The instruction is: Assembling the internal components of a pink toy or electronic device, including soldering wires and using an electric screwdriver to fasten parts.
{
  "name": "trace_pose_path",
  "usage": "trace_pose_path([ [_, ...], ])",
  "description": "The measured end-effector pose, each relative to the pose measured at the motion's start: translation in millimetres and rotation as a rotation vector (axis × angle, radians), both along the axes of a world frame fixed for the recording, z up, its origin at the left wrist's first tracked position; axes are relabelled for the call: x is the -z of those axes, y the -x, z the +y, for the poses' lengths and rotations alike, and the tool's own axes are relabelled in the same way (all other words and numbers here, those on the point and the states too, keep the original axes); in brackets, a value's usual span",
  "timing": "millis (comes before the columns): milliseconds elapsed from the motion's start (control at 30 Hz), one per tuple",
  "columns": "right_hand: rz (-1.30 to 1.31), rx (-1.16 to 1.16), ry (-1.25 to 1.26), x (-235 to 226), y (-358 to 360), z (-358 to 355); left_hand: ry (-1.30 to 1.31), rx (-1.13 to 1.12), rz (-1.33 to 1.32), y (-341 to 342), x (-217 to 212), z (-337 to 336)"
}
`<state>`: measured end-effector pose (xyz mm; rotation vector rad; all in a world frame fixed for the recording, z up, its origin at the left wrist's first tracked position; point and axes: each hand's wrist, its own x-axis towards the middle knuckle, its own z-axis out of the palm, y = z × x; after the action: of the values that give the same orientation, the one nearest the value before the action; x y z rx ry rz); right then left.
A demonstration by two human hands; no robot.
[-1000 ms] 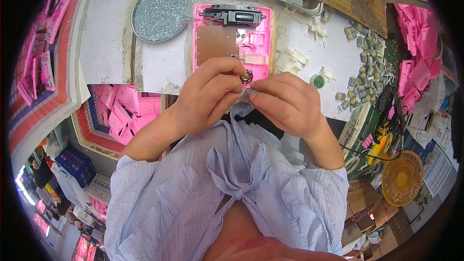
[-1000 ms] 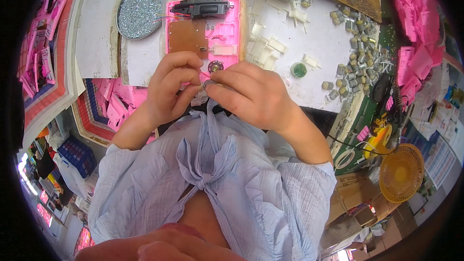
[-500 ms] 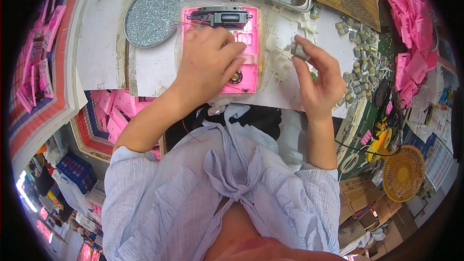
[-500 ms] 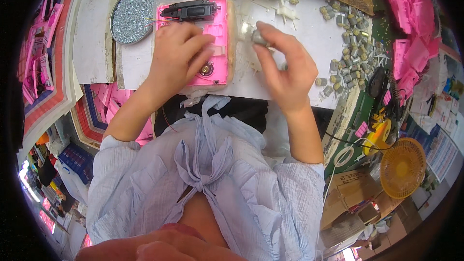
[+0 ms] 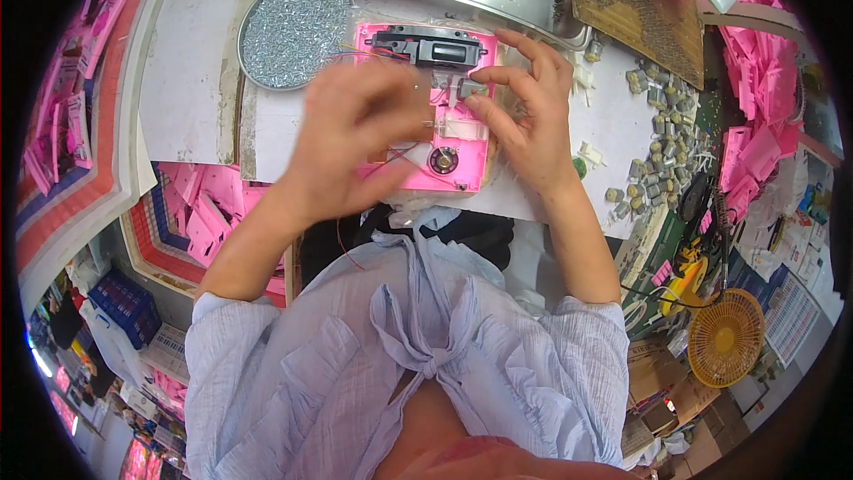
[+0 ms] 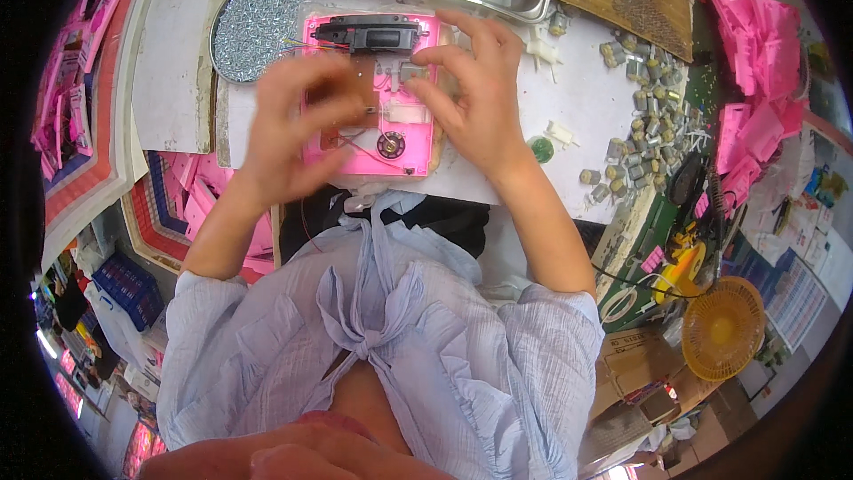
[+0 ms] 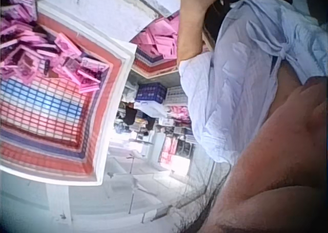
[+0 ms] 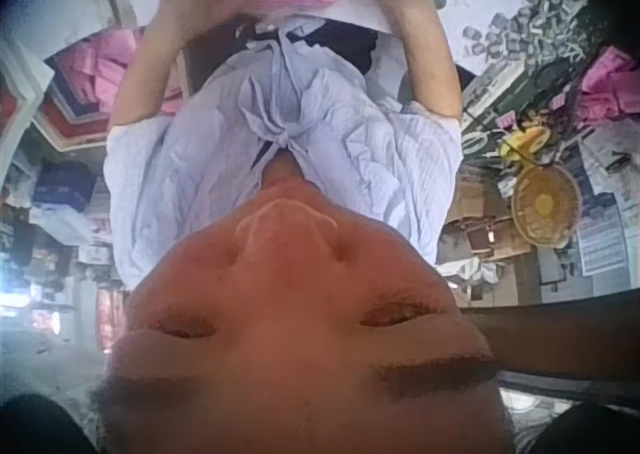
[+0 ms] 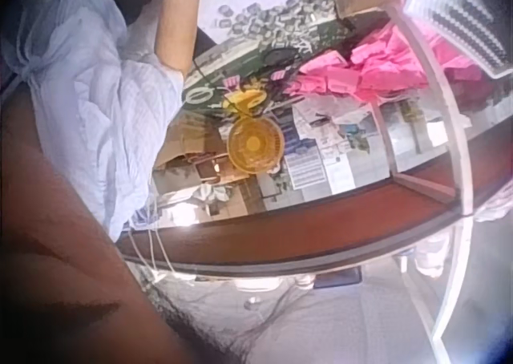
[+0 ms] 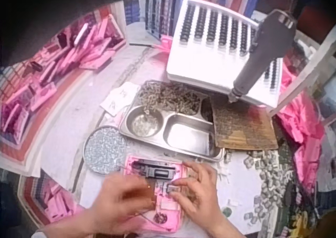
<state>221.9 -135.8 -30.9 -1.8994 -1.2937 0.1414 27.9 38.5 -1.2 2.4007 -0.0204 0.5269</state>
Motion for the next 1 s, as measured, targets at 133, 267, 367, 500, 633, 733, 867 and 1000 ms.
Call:
trace_pose_path([
  [133, -0.037, -0.015, 0.048, -2.4, -0.5, 0.2, -0.261, -0.384, 0.117, -7.3, 12.7, 15.9],
  [267, -0.084, -0.009, 0.1, -11.3, -0.2, 1.2, -0.256, -0.402, 0.01, 0.3, 21.5, 7.4],
  [367, -0.132, -0.032, 0.144, -19.0, -1.3, 4.4, -0.25, -0.418, -0.047, 5.6, 30.8, 2.5],
  [500, -0.292, -0.052, 0.044, -41.3, -1.0, 18.8, -0.24, -0.424, -0.089, 5.6, 34.2, 1.0],
  [633, -0.298, -0.257, -0.029, -43.7, 12.2, 55.3, -0.237, -0.418, -0.111, 5.3, 33.7, 1.6],
  [733, -0.317, -0.292, -0.035, -35.2, 16.7, 74.1, -0.221, -0.427, -0.116, 4.8, 30.9, 0.2],
  [867, -0.368, -0.311, -0.034, -34.6, 18.3, 91.8, -0.22, -0.425, -0.145, 5.1, 35.0, 2.0],
  [1000, -0.404, -0.349, -0.052, -34.6, 17.6, 99.8, -0.147, -0.438, -0.161, 6.0, 39.2, 4.8],
])
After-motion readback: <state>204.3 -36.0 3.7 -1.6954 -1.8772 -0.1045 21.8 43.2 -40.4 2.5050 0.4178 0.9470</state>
